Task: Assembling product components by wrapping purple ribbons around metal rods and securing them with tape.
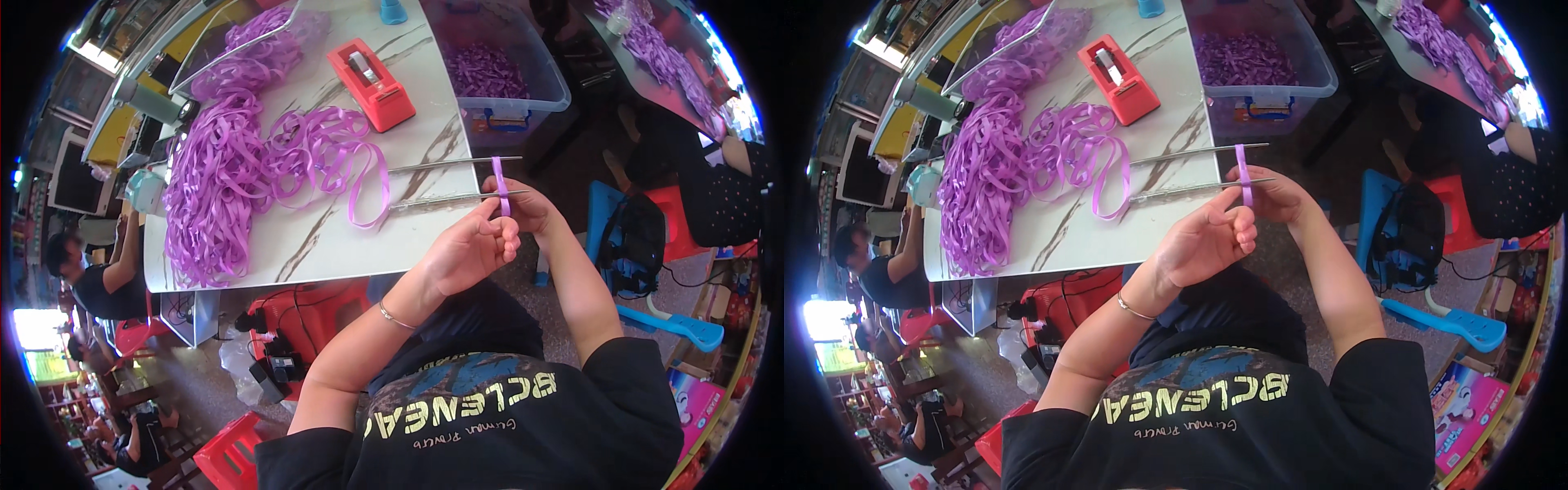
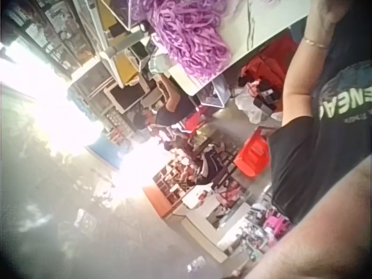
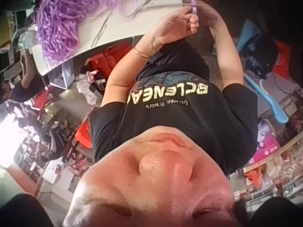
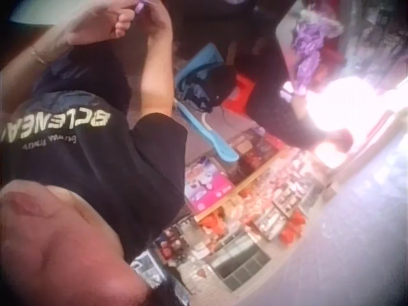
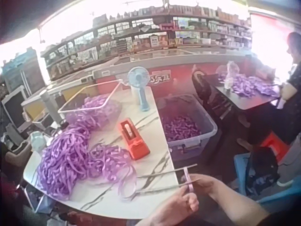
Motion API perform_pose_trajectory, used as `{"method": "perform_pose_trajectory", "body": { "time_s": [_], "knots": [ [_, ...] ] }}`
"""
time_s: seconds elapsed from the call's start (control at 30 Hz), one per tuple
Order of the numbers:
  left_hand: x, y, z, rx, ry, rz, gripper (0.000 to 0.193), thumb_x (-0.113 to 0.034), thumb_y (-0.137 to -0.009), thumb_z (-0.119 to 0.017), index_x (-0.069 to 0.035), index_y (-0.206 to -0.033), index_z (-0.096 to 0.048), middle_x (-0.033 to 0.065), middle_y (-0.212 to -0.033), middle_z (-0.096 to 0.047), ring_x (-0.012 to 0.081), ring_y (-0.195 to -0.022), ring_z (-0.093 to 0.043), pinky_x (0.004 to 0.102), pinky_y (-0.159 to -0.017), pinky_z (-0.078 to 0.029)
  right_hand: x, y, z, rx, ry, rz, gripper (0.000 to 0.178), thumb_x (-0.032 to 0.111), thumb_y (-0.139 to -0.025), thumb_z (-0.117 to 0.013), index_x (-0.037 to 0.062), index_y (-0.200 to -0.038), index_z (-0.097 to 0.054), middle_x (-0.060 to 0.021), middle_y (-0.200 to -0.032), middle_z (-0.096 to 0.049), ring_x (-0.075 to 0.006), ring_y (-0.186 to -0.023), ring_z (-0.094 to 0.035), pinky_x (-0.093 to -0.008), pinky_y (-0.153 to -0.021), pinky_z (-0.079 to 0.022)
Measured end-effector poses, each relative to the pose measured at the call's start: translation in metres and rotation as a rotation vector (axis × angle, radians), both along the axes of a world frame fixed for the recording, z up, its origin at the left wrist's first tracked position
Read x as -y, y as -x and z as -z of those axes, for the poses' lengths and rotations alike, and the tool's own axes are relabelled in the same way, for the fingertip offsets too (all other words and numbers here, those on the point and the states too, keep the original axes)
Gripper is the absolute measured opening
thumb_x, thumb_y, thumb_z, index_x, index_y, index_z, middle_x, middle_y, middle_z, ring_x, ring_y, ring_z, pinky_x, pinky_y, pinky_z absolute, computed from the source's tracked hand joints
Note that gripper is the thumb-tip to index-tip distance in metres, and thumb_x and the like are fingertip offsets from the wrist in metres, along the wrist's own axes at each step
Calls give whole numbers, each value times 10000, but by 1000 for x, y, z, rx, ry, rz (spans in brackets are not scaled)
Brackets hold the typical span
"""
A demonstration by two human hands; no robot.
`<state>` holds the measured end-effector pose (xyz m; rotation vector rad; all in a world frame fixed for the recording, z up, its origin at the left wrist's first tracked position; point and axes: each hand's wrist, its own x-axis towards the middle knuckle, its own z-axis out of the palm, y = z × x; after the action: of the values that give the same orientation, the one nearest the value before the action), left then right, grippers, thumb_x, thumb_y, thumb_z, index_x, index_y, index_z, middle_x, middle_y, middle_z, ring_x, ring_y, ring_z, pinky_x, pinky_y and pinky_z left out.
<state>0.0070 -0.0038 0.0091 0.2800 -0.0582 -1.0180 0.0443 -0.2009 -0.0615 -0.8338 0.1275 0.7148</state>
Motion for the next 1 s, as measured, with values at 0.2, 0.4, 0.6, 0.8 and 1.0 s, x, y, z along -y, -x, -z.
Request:
{"method": "perform_pose_trajectory", "body": {
  "time_s": [0.2, 0.4, 0.6, 0.8, 1.0],
  "knots": [
    [-23, 9, -27, 120, -272, 132, 508, -169, -896, -421, -89, -1364, -240, 81, -938, -574, 151, -776, -565, 267, -686, -472, -10, 3, -54, 67, 44, 52, 373, 321, -894, -510, 48, -1147, -542, -59, -1034, -615, -150, -925, -577, -288, -772, -457],
    [-85, -28, -44, 1309, -1313, -546, 208, -93, -844, -555, -46, -1041, -605, 11, -789, -608, 72, -718, -540, 234, -632, -430, -14, -2, -71, 132, 524, 41, 312, 322, -885, -540, 69, -1057, -600, -14, -909, -645, -74, -804, -564, -237, -716, -440],
    [-155, -78, -40, 1594, -1926, -747, 124, -155, -788, -579, -44, -832, -612, 87, -710, -590, 236, -654, -575, 343, -588, -437, -5, -3, -71, 139, 547, 50, 303, 290, -877, -561, 52, -1061, -594, -1, -877, -644, -67, -780, -566, -215, -670, -428],
    [-154, -67, -48, 1407, -1851, -488, 197, -217, -718, -657, -40, -797, -619, 83, -729, -576, 232, -673, -572, 349, -605, -431, 29, 12, -56, 208, 469, 231, 303, 244, -890, -544, 6, -1075, -566, -21, -811, -631, -74, -754, -572, -207, -673, -431],
    [-165, -79, -40, 1640, -1960, -436, 242, -230, -685, -692, -34, -819, -642, 96, -729, -595, 245, -666, -573, 348, -609, -441, 109, 68, -35, 45, 652, 353, 269, 235, -889, -544, 63, -1093, -573, -39, -983, -615, -97, -895, -557, -235, -756, -404]
  ]
}}
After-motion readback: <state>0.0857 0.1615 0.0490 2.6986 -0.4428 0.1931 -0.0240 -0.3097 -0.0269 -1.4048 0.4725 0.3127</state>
